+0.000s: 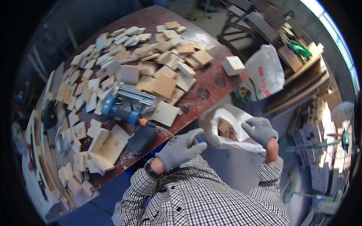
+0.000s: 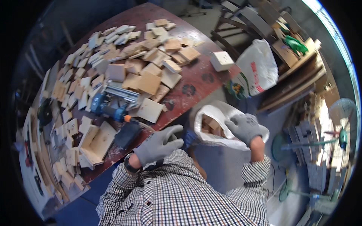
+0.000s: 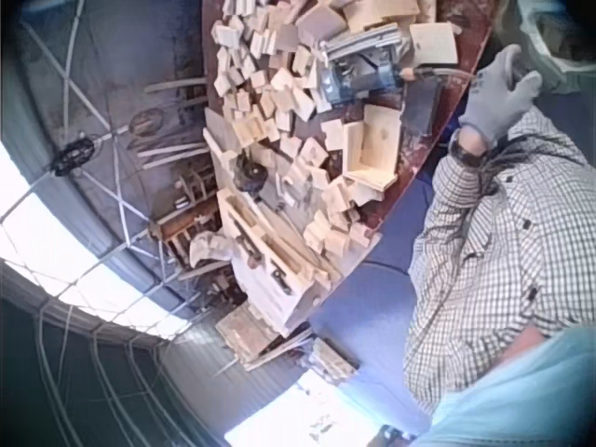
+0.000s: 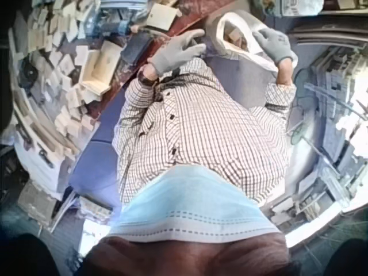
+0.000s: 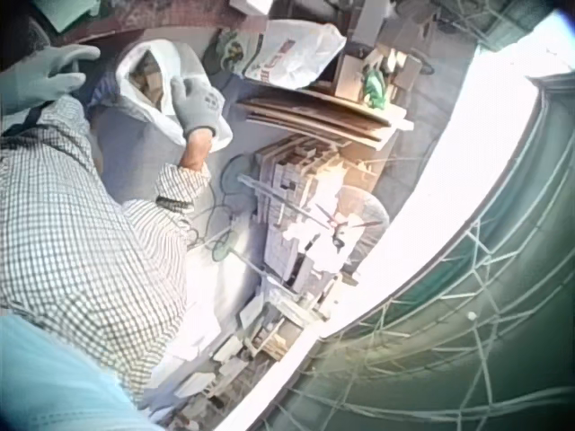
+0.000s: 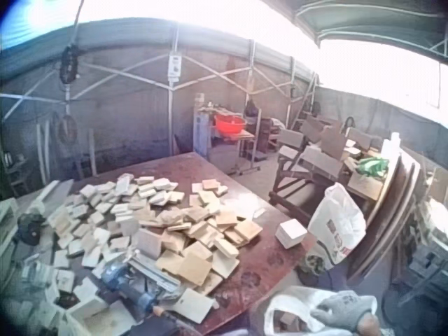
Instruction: The person assembles small wooden boxes by aligning pre-cut pieces and fastening them with a pneumatic nail gun. They then sand the assembled boxes with a sanding block and place the finished units into a white bag.
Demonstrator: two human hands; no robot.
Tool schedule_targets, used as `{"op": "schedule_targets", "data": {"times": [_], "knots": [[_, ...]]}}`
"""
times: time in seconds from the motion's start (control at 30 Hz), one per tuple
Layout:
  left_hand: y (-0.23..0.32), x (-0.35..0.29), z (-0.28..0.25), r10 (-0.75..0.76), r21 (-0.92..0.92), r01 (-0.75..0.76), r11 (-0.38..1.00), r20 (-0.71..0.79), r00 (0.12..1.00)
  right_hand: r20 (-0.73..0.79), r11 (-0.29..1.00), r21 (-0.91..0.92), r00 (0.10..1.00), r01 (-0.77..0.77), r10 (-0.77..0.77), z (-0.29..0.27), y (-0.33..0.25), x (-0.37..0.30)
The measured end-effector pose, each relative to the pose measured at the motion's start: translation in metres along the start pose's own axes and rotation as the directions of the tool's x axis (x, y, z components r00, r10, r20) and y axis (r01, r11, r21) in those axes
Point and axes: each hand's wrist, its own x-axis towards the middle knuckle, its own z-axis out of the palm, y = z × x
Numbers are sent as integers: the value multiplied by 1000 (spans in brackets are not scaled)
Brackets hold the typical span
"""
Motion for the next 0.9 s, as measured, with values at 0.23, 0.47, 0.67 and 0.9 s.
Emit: {"op": "schedule_targets", "data": {"times": [0.23,0.47,0.67,0.9], "knots": [[-34,-210,-46,-242,-323,37,946,-623,744,-398,588,558,811,585,-429,14,-93,-5],[-117,-296,35,-351,-341,182,922,-936,22,-319,581,379,690,721,-649,58,-214,38],[-133,-270,16,-239,-224,477,850,-971,-31,-215,453,209,492,867,-843,61,-256,49],[-203,-275,-66,45,121,824,553,-992,115,-107,486,207,513,849,-852,76,-259,33]]}}
